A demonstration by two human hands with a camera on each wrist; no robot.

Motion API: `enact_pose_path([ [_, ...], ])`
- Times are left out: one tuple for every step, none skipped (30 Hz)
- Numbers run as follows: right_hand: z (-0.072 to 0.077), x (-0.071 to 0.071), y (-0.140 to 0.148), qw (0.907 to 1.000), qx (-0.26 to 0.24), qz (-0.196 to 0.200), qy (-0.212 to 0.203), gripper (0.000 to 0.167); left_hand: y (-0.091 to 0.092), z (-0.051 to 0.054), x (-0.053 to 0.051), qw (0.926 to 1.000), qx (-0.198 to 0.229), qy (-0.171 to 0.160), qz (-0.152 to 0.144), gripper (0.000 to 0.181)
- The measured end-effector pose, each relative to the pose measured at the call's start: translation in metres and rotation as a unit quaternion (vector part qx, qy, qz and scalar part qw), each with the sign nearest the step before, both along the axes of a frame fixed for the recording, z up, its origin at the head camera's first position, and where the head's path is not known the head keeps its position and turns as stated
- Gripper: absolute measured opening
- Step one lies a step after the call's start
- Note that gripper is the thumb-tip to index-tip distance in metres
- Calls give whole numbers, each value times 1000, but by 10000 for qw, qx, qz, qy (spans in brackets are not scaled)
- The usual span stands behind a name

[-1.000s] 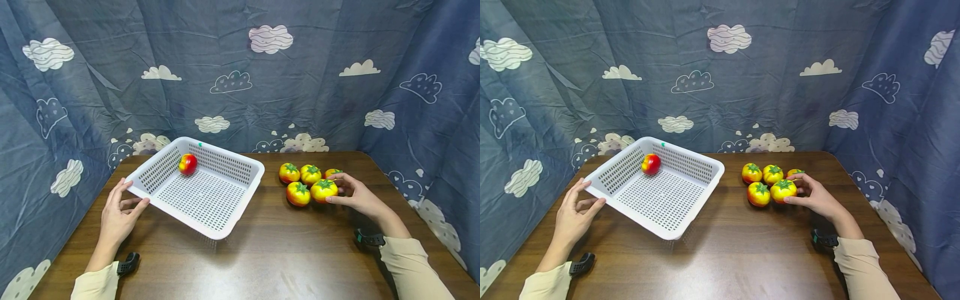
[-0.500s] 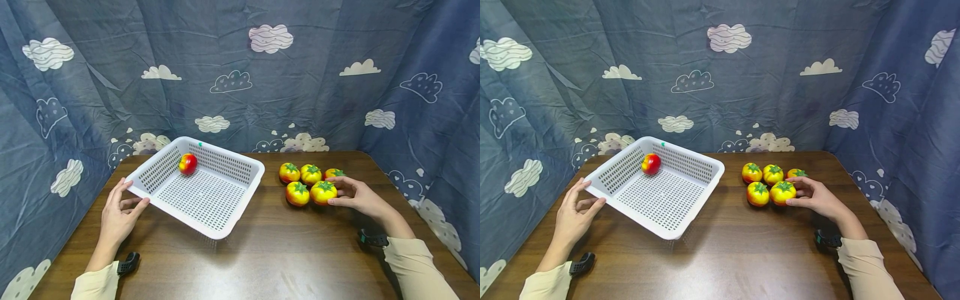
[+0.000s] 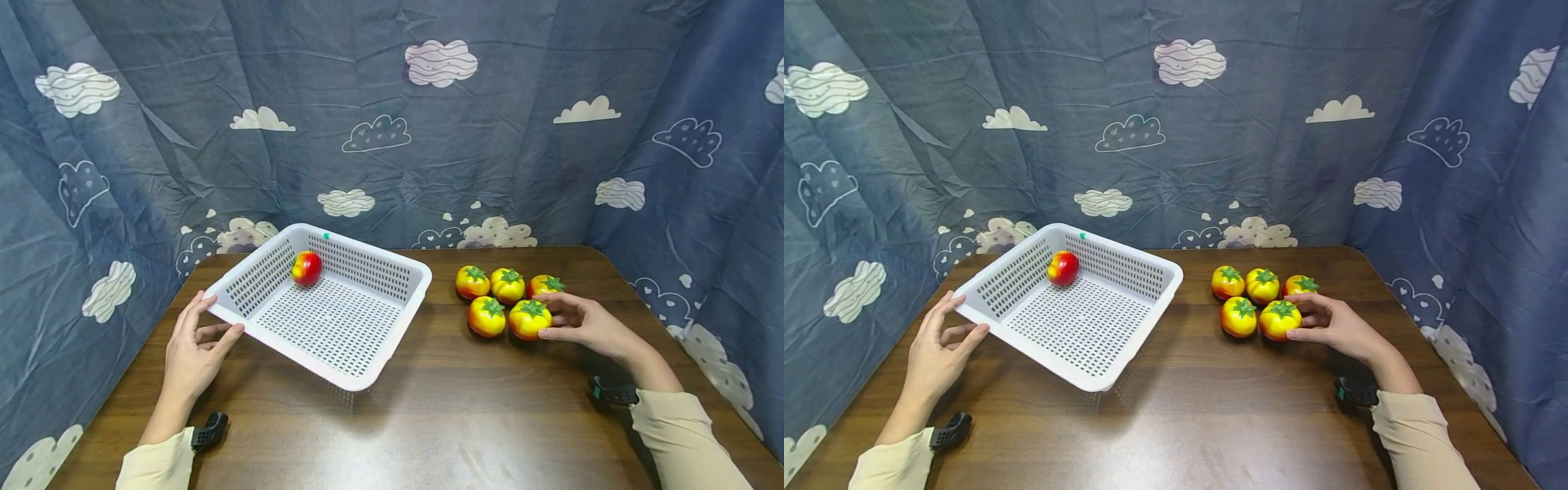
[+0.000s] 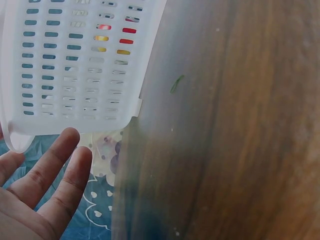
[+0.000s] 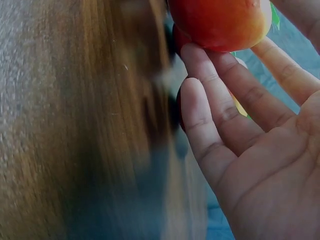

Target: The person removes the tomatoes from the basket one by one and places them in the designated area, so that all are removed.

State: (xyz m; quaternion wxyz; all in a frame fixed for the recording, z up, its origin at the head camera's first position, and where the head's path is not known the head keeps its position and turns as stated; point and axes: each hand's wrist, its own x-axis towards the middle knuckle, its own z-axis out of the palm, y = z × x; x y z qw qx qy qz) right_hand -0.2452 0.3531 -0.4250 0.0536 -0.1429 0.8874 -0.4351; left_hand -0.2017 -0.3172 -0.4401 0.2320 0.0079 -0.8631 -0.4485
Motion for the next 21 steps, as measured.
enact_pose_path([
  [-1, 0, 0, 10000, 17, 17, 5, 63, 0, 0, 0, 10000, -4, -4, -2, 74],
  [-1, -1, 0, 10000, 20, 43, 13, 63, 0, 0, 0, 10000, -5, -6, -1, 74],
  [-2, -1, 0, 10000, 23, 75, 24, 64, 0, 0, 0, 10000, -7, -8, -4, 74],
  [-3, -1, 0, 9999, 27, 99, 36, 64, 0, 0, 0, 10000, -10, -12, 0, 74],
  [-4, -2, 1, 9999, 23, 105, 35, 64, 0, 0, 0, 10000, -11, -19, 4, 74],
  [-5, -3, 1, 9999, 29, 112, 44, 64, 0, 0, 0, 10000, -12, -26, 5, 74],
  [-6, -3, 1, 9999, 46, 143, 60, 64, 0, 0, 0, 10000, -14, -34, 6, 74],
  [-6, -3, 1, 9998, 55, 175, 69, 64, 0, 0, 0, 10000, -19, -39, 9, 74],
  [-7, -3, 1, 9997, 76, 205, 80, 65, 0, 0, 0, 10000, -20, -42, 12, 74],
  [-7, -3, 0, 9997, 82, 231, 85, 65, 0, 0, 0, 10000, -19, -43, 13, 74],
  [-7, -4, 0, 9996, 93, 251, 84, 65, 0, 0, 0, 10000, -13, -42, 12, 74],
  [-7, -4, -1, 9995, 103, 283, 106, 65, 0, 0, 0, 10000, -9, -37, 14, 74],
  [-6, -4, -1, 9993, 118, 320, 126, 65, 0, 0, 0, 10000, -3, -30, 12, 74],
  [-6, -4, -2, 9992, 142, 347, 167, 64, 0, -1, 0, 10000, 2, -26, 13, 74],
  [-6, -3, -2, 9990, 176, 359, 204, 64, 0, -1, 0, 10000, 10, -21, 13, 74],
  [-6, -4, -2, 9988, 202, 374, 244, 63, 0, -1, 0, 10000, 16, -21, 13, 74],
  [-6, -4, -2, 9986, 240, 378, 283, 63, 0, -1, 0, 10000, 20, -21, 14, 74],
  [-6, -3, -2, 9983, 274, 391, 320, 63, 0, -1, 0, 10000, 19, -21, 14, 74],
  [-6, -3, -2, 9982, 314, 388, 335, 63, 0, -1, 0, 10000, 21, -23, 15, 74],
  [-6, -3, -2, 9981, 348, 376, 332, 63, 0, -1, 0, 10000, 19, -27, 20, 74],
  [-6, -3, -2, 9980, 388, 370, 326, 63, 0, -1, 0, 10000, 25, -24, 18, 74],
])
